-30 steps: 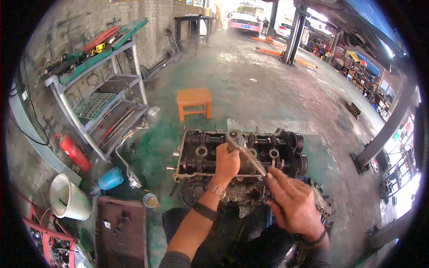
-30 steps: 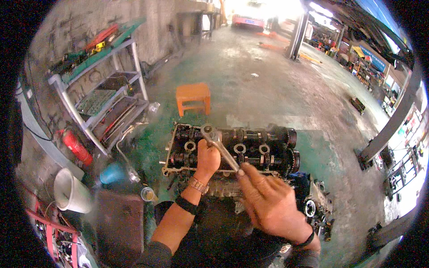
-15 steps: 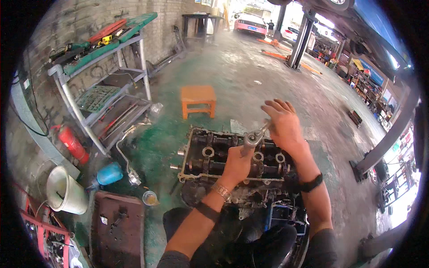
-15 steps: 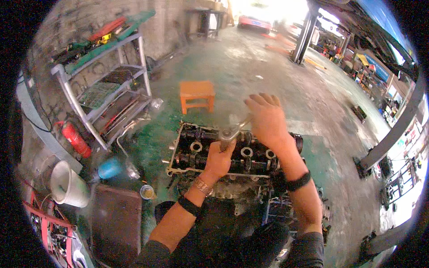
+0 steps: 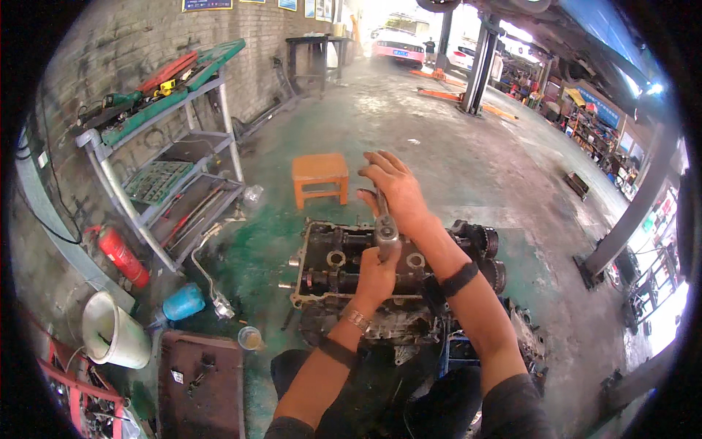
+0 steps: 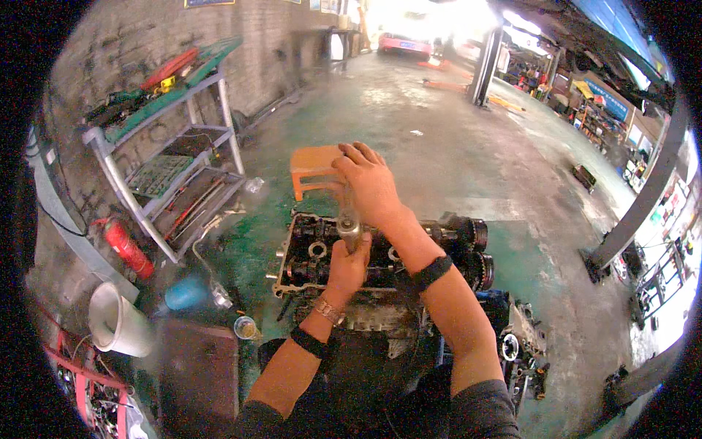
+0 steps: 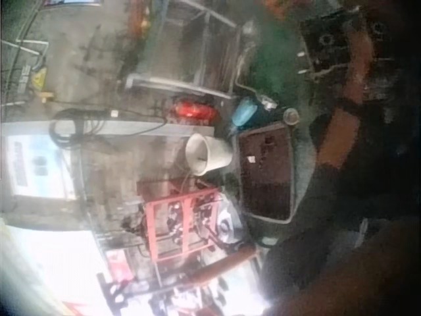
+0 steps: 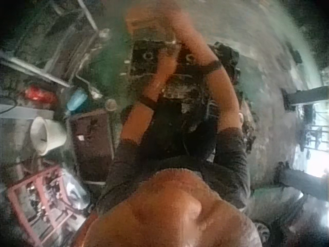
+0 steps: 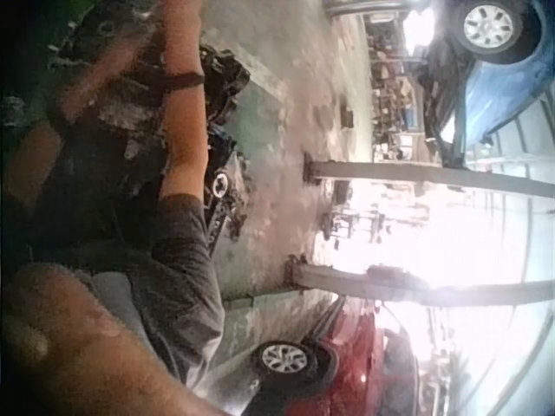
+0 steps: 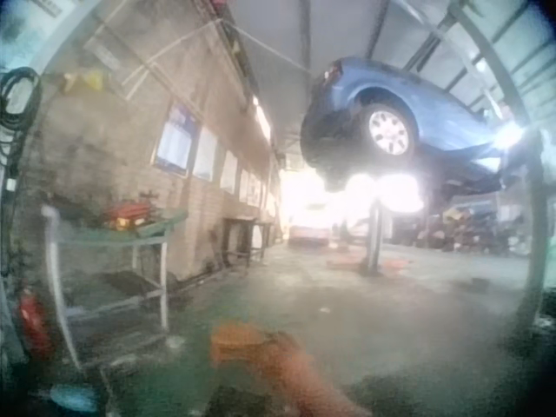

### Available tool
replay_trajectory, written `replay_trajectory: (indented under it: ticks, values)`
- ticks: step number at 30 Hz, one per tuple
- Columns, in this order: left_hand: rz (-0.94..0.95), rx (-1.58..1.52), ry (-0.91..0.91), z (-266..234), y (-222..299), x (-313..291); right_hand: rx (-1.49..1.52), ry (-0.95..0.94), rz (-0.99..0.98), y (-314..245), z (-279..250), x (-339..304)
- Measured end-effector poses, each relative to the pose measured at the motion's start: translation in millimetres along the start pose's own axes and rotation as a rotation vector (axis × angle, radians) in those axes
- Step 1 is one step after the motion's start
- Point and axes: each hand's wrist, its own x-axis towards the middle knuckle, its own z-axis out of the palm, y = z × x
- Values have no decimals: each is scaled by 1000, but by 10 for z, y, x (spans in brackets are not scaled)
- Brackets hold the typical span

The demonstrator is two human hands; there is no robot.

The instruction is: The person uses a ratchet wrench to tighten bolts on a disassembled engine block. They systematically move from one bolt to the next, applying torque with both hands to secure the components.

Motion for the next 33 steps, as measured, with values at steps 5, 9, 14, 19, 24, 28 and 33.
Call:
replay_trajectory:
  ticks: [5, 9, 14, 19, 24, 28, 33]
  values:
    - [8, 36, 31, -16, -5, 28, -259, -34, 108, -55, -394, -223]
    - [60, 28, 86, 56, 29, -2, -364, -90, 197, -233, -842, -448]
    - [97, 26, 99, 86, 80, -8, -397, -177, 294, -708, -1457, -824]
    - [84, 121, 60, 74, 33, -37, -274, -300, 136, -1444, -1879, -1150]
    - [295, 215, 130, 89, -33, 7, -200, -408, 47, -1719, -1896, -1166]
    - [7, 81, 73, 50, -8, -17, -144, -381, 109, -1525, -1961, -1066]
    - [141, 82, 14, 20, -20, -15, -223, -378, 196, -1197, -1972, -964]
